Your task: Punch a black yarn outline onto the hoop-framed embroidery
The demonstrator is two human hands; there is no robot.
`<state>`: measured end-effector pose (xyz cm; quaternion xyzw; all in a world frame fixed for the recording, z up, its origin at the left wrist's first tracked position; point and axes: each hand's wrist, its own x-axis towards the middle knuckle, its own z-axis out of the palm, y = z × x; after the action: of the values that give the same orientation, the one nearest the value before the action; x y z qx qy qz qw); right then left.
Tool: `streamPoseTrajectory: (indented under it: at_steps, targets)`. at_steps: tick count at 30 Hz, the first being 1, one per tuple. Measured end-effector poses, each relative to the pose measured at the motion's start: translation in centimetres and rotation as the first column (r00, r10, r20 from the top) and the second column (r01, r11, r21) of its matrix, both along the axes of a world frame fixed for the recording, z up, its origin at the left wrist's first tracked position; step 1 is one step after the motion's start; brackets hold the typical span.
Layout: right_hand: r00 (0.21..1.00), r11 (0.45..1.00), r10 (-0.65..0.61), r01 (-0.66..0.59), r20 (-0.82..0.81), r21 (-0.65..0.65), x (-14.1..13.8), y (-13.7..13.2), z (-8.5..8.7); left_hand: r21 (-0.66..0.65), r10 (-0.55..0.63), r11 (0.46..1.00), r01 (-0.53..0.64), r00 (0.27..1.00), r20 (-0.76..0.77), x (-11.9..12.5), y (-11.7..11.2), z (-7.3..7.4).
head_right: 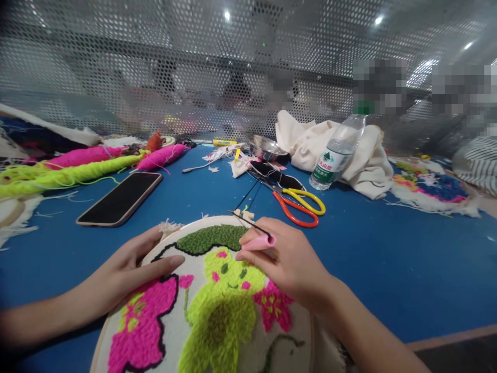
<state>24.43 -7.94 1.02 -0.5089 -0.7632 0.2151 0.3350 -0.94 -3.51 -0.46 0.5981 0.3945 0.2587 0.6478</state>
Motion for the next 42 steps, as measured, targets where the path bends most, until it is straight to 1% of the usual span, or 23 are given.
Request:
streamPoseTrajectory:
  at_steps: [2,4,7,9,11,13,15,17,19,21,24,27,31,33,37,42]
  targets:
    - [0.996,0.993,-0.077,0.072,-0.046,-0.092,0.0,0.1,0.2,0.007,-0.001,1.0,0.001,1.0,-0.014,0.0,0.0,-0.1]
    - [0.986,0.973,-0.153,0.138,-0.065,-0.187,0.0,0.3,0.4,0.015,-0.001,1.0,0.001,0.999,-0.039,-0.1,0.0,0.0]
    - [0.98,0.957,-0.185,0.164,-0.069,-0.239,0.1,0.5,0.5,0.01,-0.001,1.0,0.001,0.998,-0.065,-0.1,0.1,0.1]
    - [0.981,0.96,-0.176,0.153,-0.079,-0.236,0.0,0.5,0.2,0.005,-0.002,1.0,0.002,0.998,-0.067,0.0,0.1,0.2]
    - [0.99,0.975,-0.125,0.11,-0.068,-0.195,0.0,0.4,-0.1,0.013,-0.002,1.0,0.003,0.998,-0.058,0.1,0.1,0.1]
    - [0.999,0.99,-0.05,0.047,-0.012,-0.136,-0.1,0.4,-0.3,0.027,0.0,1.0,0.001,0.999,-0.049,0.1,0.1,0.1]
    - [0.998,0.996,-0.001,0.007,0.058,-0.093,-0.1,0.4,-0.5,0.036,0.003,0.999,-0.001,0.999,-0.052,0.1,0.1,0.0]
    - [0.994,0.996,0.002,0.008,0.11,-0.091,-0.2,0.5,-0.5,0.037,0.007,0.999,-0.005,0.998,-0.055,0.1,0.0,0.0]
    - [0.993,0.996,-0.014,0.025,0.119,-0.086,-0.2,0.6,-0.5,0.034,0.0,0.999,0.002,0.998,-0.06,0.1,0.0,0.0]
    - [0.995,0.995,-0.033,0.041,0.091,-0.092,-0.2,0.5,-0.4,0.035,-0.008,0.999,0.011,0.997,-0.073,0.1,0.1,0.0]
    - [0.995,0.99,-0.094,0.095,0.015,-0.106,0.0,0.3,-0.4,0.035,-0.014,0.999,0.017,0.995,-0.096,0.2,0.2,-0.1]
    - [0.988,0.987,-0.138,0.132,-0.061,-0.096,0.2,0.2,-0.6,0.038,-0.021,0.999,0.025,0.995,-0.097,0.2,0.2,-0.1]
    - [0.958,0.985,-0.138,0.107,-0.25,-0.133,0.4,0.3,-0.9,0.068,-0.031,0.997,0.039,0.993,-0.112,0.2,0.3,0.0]
    - [0.941,0.983,-0.142,0.097,-0.306,-0.158,0.5,0.3,-0.9,0.085,-0.032,0.995,0.043,0.992,-0.122,0.2,0.3,0.1]
    - [0.944,0.984,-0.139,0.097,-0.298,-0.15,0.5,0.2,-0.9,0.115,-0.039,0.992,0.057,0.988,-0.151,0.1,0.3,0.1]
    - [0.95,0.988,-0.131,0.101,-0.284,-0.118,0.5,0.0,-0.9,0.117,-0.04,0.991,0.058,0.988,-0.147,0.1,0.3,0.1]
